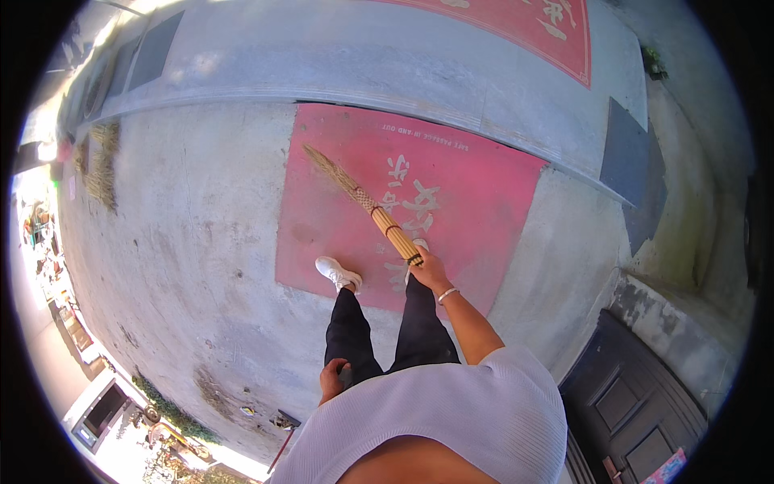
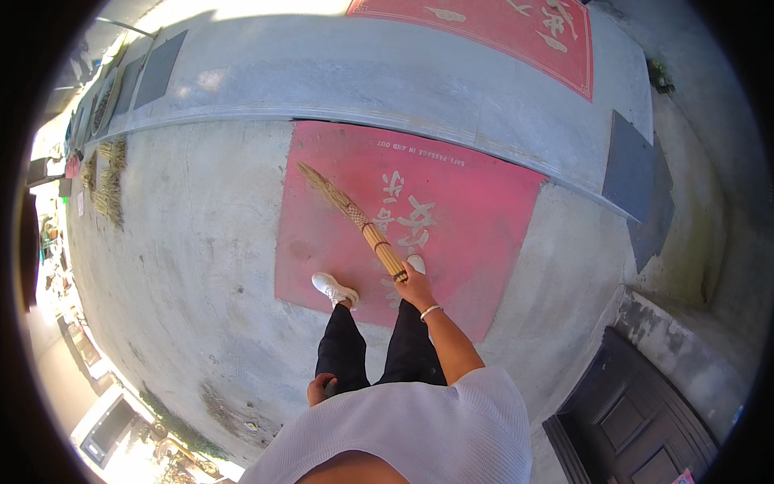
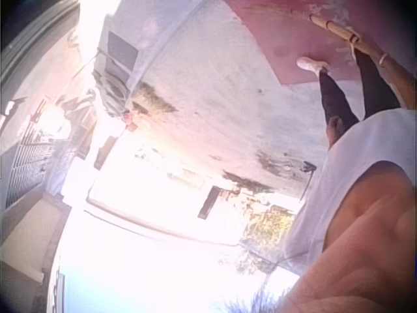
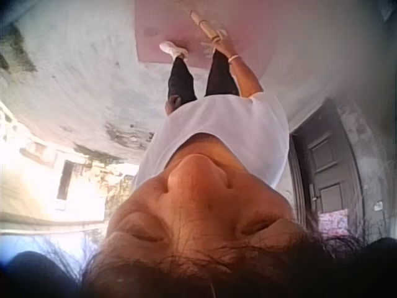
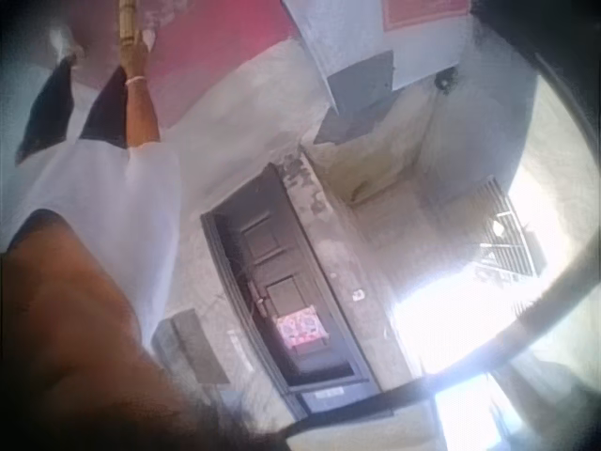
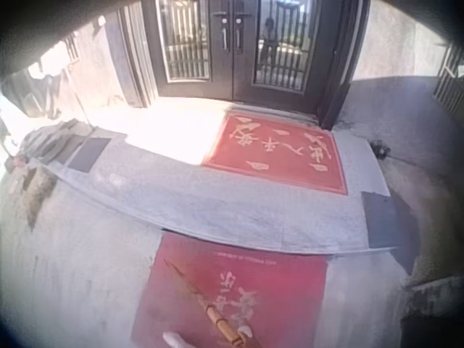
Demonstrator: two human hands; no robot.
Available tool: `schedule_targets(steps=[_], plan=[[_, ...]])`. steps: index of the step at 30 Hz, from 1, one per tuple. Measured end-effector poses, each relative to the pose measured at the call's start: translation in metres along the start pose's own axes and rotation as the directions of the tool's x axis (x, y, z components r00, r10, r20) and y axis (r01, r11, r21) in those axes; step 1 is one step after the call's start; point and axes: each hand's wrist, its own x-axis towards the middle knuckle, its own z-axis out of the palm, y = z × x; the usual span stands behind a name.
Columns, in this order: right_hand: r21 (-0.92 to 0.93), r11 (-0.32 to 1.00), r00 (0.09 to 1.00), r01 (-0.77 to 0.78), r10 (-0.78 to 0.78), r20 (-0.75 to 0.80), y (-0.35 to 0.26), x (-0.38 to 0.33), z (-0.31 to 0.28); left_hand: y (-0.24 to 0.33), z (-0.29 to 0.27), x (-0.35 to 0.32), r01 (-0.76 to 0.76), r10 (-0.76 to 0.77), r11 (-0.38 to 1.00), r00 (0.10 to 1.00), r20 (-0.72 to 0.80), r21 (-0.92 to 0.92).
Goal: The person sweeps a concrete courtyard using a traditional straw broom and a red dustpan. They gather dry leaves, paper scraps, and small debris into piles and sweep them into the dustpan. The person moves around the area, sweeping near a scooter and potted plants, and repeatedly collects the debris into the dustpan.
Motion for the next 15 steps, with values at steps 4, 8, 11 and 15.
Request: schedule_targets(steps=[4, 8, 11, 15], plan=[[-0.037, 0.959, 0.956, -0.282, 0.278, -0.098, -0.023, -0.026, -0.023, -0.011, -0.014, 0.033, -0.005, -0.002, 0.995, 0.998, -0.060, -0.104], [0.305, 0.701, 0.754, -0.645, 0.649, 0.104, -0.041, 0.044, 0.004, -0.039, -0.056, 0.074, -0.082, 0.090, 0.995, 0.982, -0.167, 0.055], [0.582, 0.411, 0.628, -0.702, 0.742, 0.233, -0.051, 0.104, 0.061, -0.074, -0.096, 0.091, -0.055, 0.032, 0.992, 0.979, -0.201, -0.110], [0.903, -0.002, 0.605, -0.429, 0.742, 0.289, -0.100, 0.183, 0.153, -0.111, -0.131, 0.100, -0.040, -0.013, 0.980, 0.963, -0.269, -0.193]])
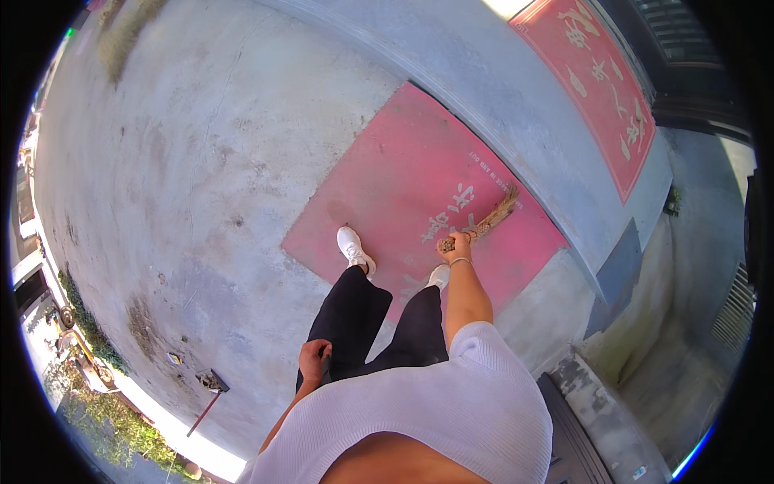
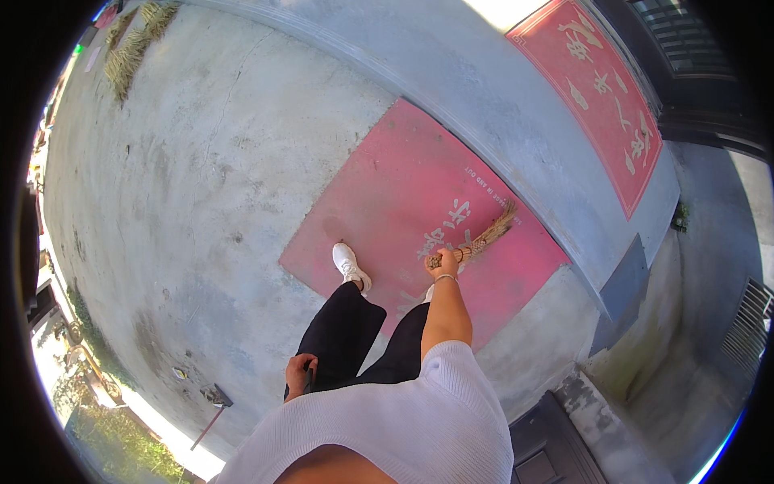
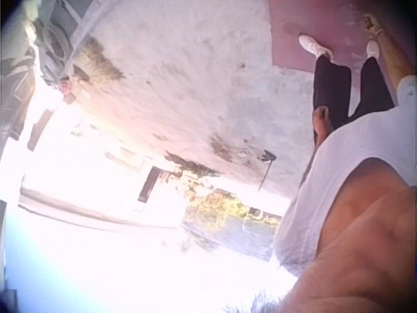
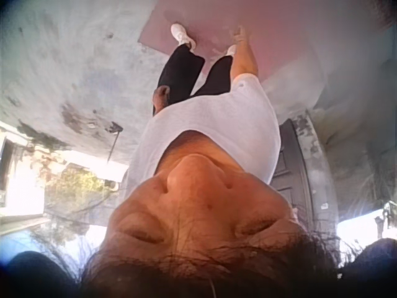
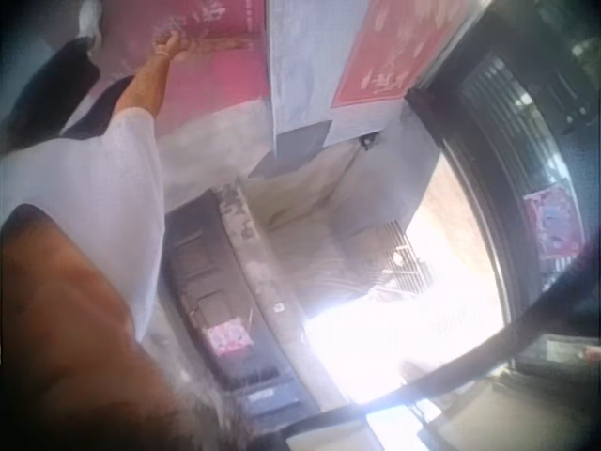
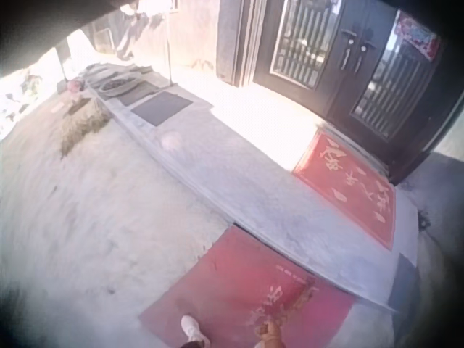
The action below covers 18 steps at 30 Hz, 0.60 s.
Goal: The person sweeps a concrete courtyard using a traditional straw broom and a red dustpan. They gather dry leaves, paper scraps, and small debris into piles and sweep them into the dustpan. The person moves around the area, sweeping near a scooter and potted plants, and repeatedly collects the debris into the dustpan.
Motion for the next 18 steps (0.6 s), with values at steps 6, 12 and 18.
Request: schedule_targets(steps=[6, 12, 18], plan=[[-0.390, 0.921, 0.977, -0.006, 0.088, 0.193, 0.090, -0.017, 0.175, -0.026, -0.013, 0.016, 0.115, -0.121, 0.991, 0.989, -0.082, -0.075], [-0.821, 0.488, 0.931, 0.296, 0.045, 0.363, 0.195, -0.093, 0.206, -0.029, -0.024, 0.027, 0.211, -0.215, 0.961, 0.977, -0.004, -0.178], [-0.835, 0.263, 0.845, 0.483, 0.111, 0.523, 0.127, -0.154, 0.168, -0.019, -0.033, 0.032, 0.356, -0.354, 0.877, 0.933, 0.067, -0.324]])
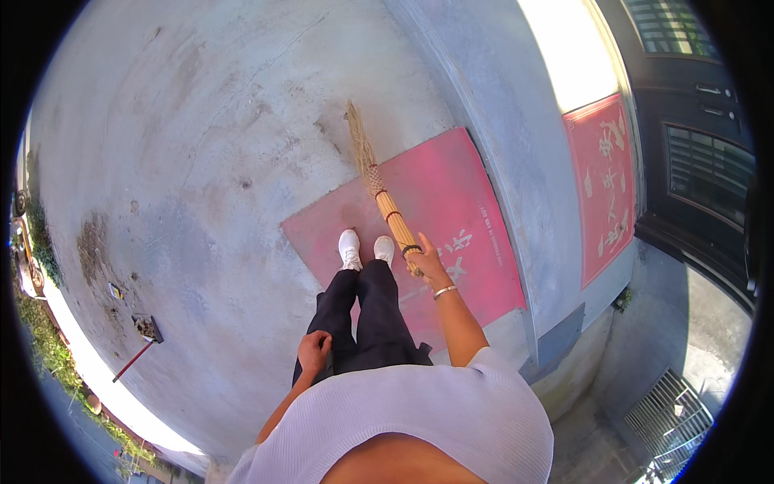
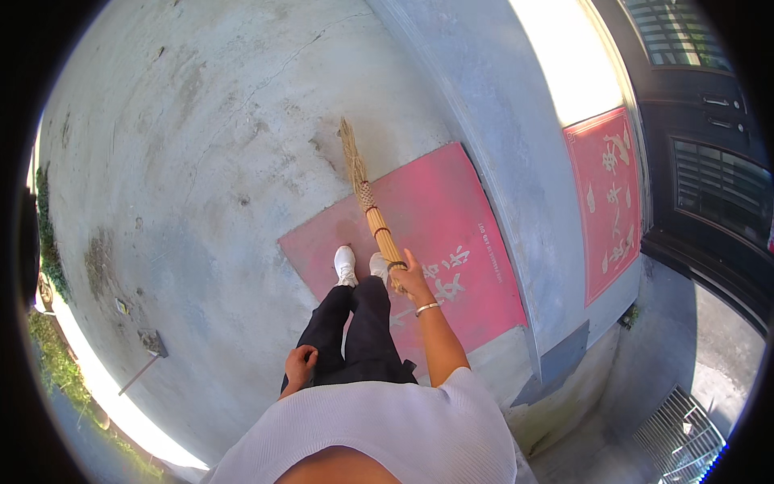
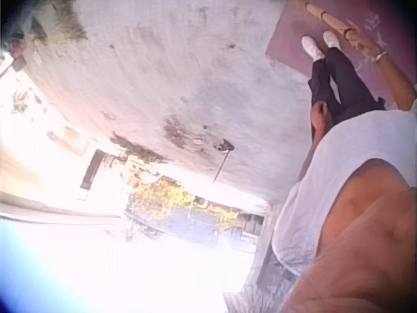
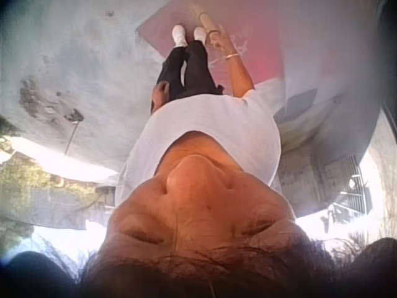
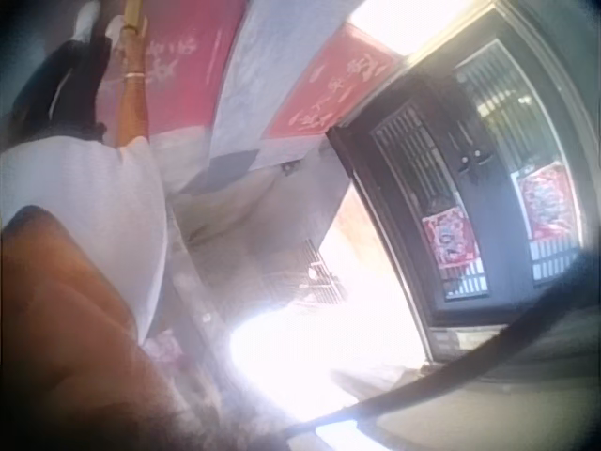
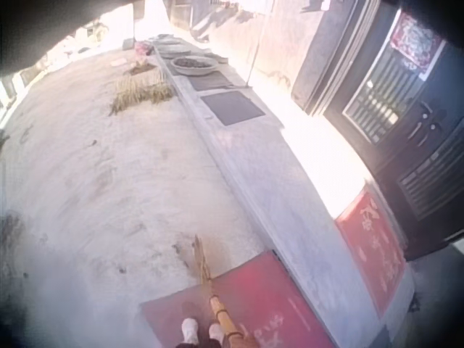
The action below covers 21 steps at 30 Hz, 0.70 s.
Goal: The person sweeps a concrete courtyard using a traditional straw broom and a red dustpan. They gather dry leaves, paper scraps, and small debris into piles and sweep them into the dustpan. The person moves around the area, sweeping near a scooter and potted plants, and repeatedly collects the debris into the dustpan.
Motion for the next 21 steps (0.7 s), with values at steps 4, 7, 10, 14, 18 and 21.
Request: schedule_targets(steps=[4, 7, 10, 14, 18, 21], plan=[[-0.201, 0.978, 0.987, 0.063, -0.091, -0.135, -0.032, 0.002, -0.028, 0.001, 0.010, -0.003, 0.019, -0.020, 1.000, 0.999, -0.031, -0.019], [-0.210, 0.977, 0.974, -0.035, -0.014, -0.227, -0.045, 0.058, -0.017, 0.000, 0.022, -0.010, 0.088, -0.090, 0.991, 0.996, -0.024, -0.099], [-0.106, 0.961, 0.945, -0.254, 0.224, -0.237, -0.015, 0.100, 0.067, -0.008, 0.032, -0.018, 0.128, -0.142, 0.978, 0.987, -0.075, -0.162], [-0.391, 0.880, 0.956, -0.271, 0.293, -0.002, 0.046, 0.076, 0.197, 0.004, 0.057, -0.021, 0.096, -0.129, 0.975, 0.979, -0.158, -0.200], [-0.355, 0.891, 0.834, -0.284, 0.412, 0.367, 0.038, 0.092, 0.237, 0.014, 0.061, -0.016, 0.144, -0.190, 0.949, 0.971, -0.146, -0.281], [-0.314, 0.930, 0.790, -0.193, 0.337, 0.512, -0.015, 0.109, 0.220, 0.023, 0.059, -0.009, 0.146, -0.206, 0.931, 0.966, -0.153, -0.334]])
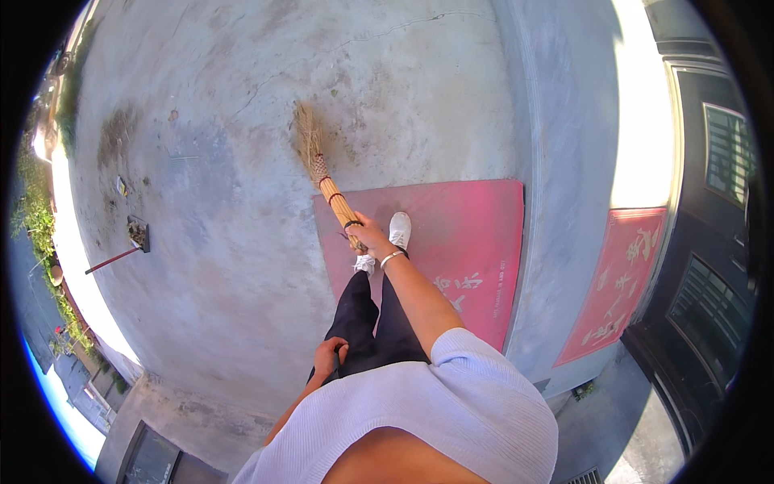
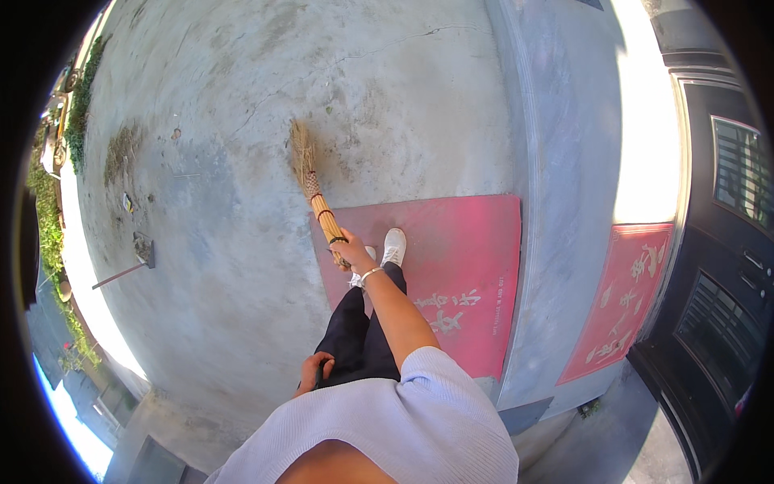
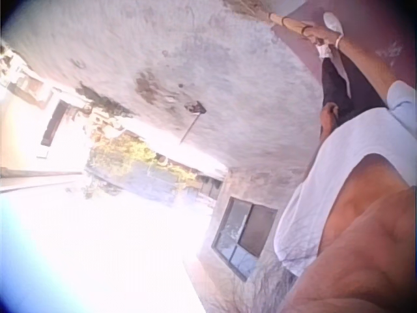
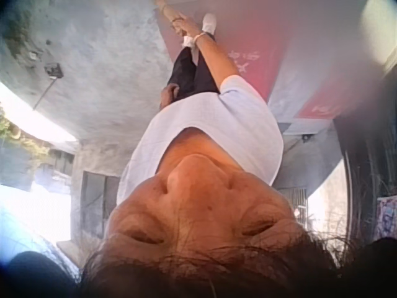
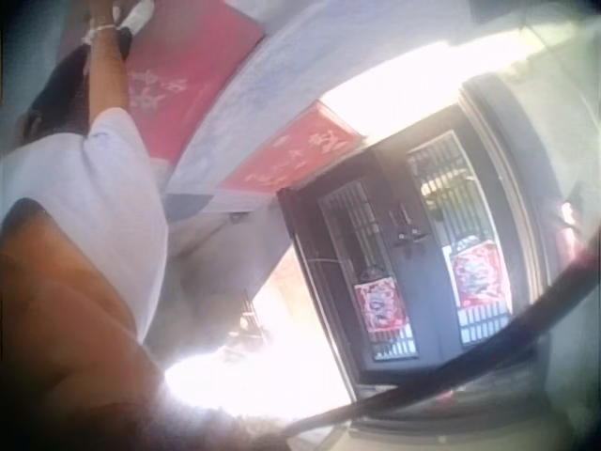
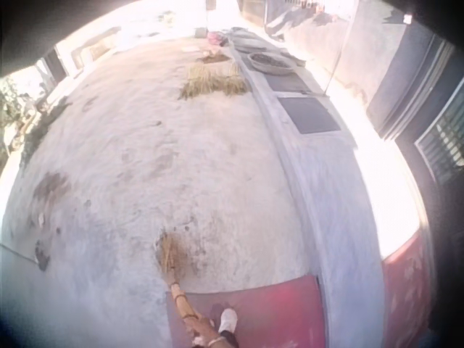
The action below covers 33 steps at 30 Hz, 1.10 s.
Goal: The person sweeps a concrete courtyard using a traditional straw broom and a red dustpan. They gather dry leaves, paper scraps, and small debris into piles and sweep them into the dustpan. The person moves around the area, sweeping near a scooter and potted plants, and repeatedly collects the debris into the dustpan.
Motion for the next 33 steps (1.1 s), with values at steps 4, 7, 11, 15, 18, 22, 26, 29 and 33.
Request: schedule_targets(steps=[4, 7, 11, 15, 18, 22, 26, 29, 33], plan=[[-0.137, 0.967, 0.952, 0.214, -0.238, -0.195, -0.045, -0.050, -0.067, 0.034, -0.006, 0.020, 0.066, -0.065, 0.998, 0.998, -0.013, 0.017], [-0.356, 0.920, 0.852, 0.166, -0.316, -0.418, -0.100, -0.102, -0.112, 0.051, -0.024, 0.043, -0.149, 0.173, 0.981, 0.962, -0.210, 0.125], [-0.177, 0.980, 0.718, 0.096, -0.191, -0.669, -0.160, -0.098, -0.187, 0.030, -0.035, 0.062, -0.040, 0.050, 0.998, 0.956, -0.288, 0.040], [-0.082, 0.995, 0.742, -0.062, -0.009, -0.671, -0.199, -0.010, -0.177, 0.028, -0.060, 0.106, -0.133, 0.170, 0.982, 0.925, -0.341, 0.131], [-0.245, 0.969, 0.823, -0.030, -0.116, -0.557, -0.175, 0.083, -0.053, 0.037, -0.099, 0.136, -0.080, 0.103, 0.994, 0.907, -0.409, 0.073], [-0.292, 0.955, 0.937, -0.053, -0.053, -0.345, -0.152, 0.184, 0.114, 0.031, -0.141, 0.164, -0.007, 0.002, 1.000, 0.910, -0.415, -0.011], [-0.160, 0.985, 0.998, -0.056, 0.053, -0.024, -0.235, 0.206, 0.173, 0.023, -0.167, 0.188, 0.035, -0.097, 0.985, 0.919, -0.383, -0.167], [-0.270, 0.961, 0.988, 0.057, -0.094, -0.126, -0.292, 0.189, 0.159, 0.014, -0.173, 0.213, 0.088, -0.209, 0.937, 0.918, -0.338, -0.338], [-0.368, 0.918, 0.884, 0.148, -0.290, -0.367, -0.363, 0.154, 0.103, 0.030, -0.184, 0.240, 0.125, -0.271, 0.911, 0.900, -0.342, -0.394]])
